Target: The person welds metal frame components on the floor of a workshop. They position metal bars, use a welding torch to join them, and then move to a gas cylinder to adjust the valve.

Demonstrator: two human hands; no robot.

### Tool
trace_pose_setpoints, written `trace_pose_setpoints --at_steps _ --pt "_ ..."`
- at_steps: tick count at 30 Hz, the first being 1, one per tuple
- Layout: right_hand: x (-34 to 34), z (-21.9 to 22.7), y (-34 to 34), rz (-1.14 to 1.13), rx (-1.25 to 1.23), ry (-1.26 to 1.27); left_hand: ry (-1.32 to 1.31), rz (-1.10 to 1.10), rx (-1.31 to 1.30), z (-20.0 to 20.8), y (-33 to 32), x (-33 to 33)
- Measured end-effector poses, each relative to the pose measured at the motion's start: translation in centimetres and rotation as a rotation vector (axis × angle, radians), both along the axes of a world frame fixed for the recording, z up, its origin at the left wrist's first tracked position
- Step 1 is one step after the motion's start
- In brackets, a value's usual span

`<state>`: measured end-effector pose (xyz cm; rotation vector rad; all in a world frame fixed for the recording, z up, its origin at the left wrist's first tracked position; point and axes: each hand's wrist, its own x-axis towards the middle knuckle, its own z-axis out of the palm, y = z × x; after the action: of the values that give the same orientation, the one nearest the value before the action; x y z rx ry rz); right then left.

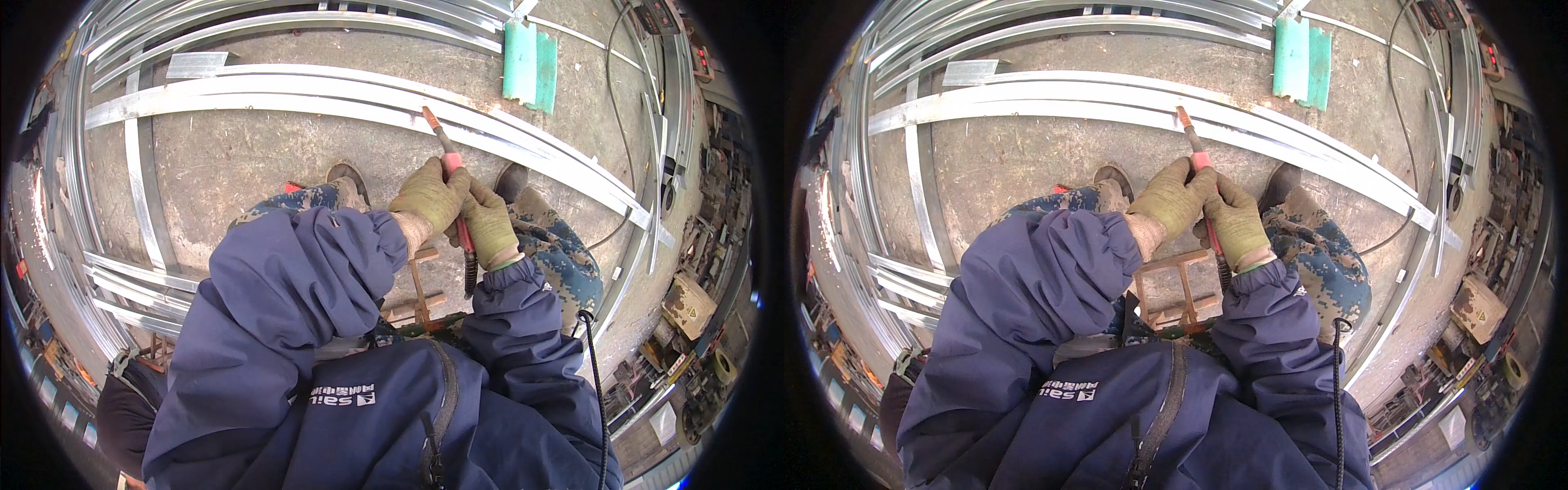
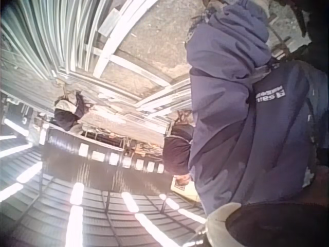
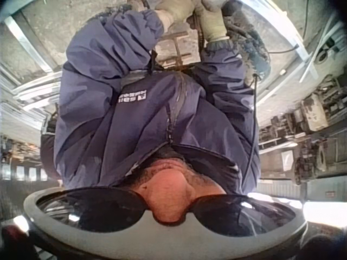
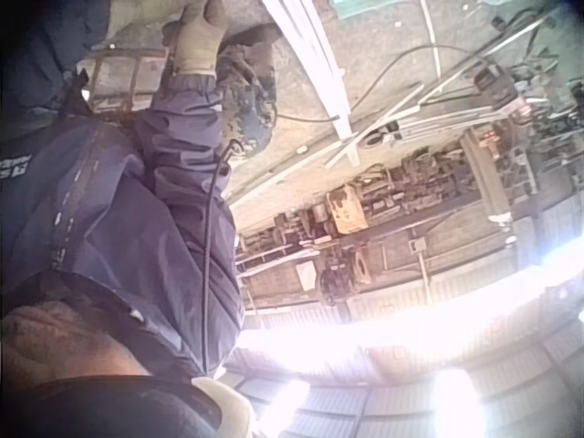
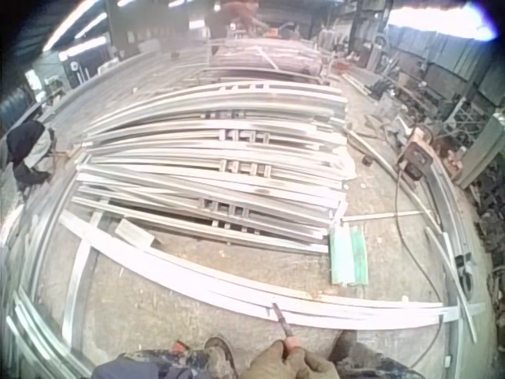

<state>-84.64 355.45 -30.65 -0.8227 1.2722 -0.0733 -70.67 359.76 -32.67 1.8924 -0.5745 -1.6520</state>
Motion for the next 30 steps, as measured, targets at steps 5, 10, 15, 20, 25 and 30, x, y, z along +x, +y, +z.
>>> trace_pose_setpoints --at_steps 5,10,15,20,25,30 --pt "-0.1 -0.1 -0.2 0.029 -0.02 -0.026 0.008 0.002 -0.015 1.3 -0.1 0.5" --pt "-0.3 -0.5 -0.1 0.027 -0.009 -0.036 -0.003 -0.016 0.012 1.0 -0.3 0.6" --pt "0.3 0.2 -0.2 0.012 -0.019 0.004 0.028 -0.017 0.007 0.7 -0.4 0.5" --pt "0.2 0.1 -0.2 -0.003 -0.016 0.002 0.022 0.007 -0.01 -0.4 -0.2 -0.1" --pt "0.1 -0.1 -0.3 0.048 -0.034 0.005 0.002 0.017 -0.017 0.4 -0.2 0.2" --pt "-0.2 -0.7 -0.3 0.041 -0.039 -0.036 -0.064 -0.006 -0.021 -0.2 -0.2 0.2"
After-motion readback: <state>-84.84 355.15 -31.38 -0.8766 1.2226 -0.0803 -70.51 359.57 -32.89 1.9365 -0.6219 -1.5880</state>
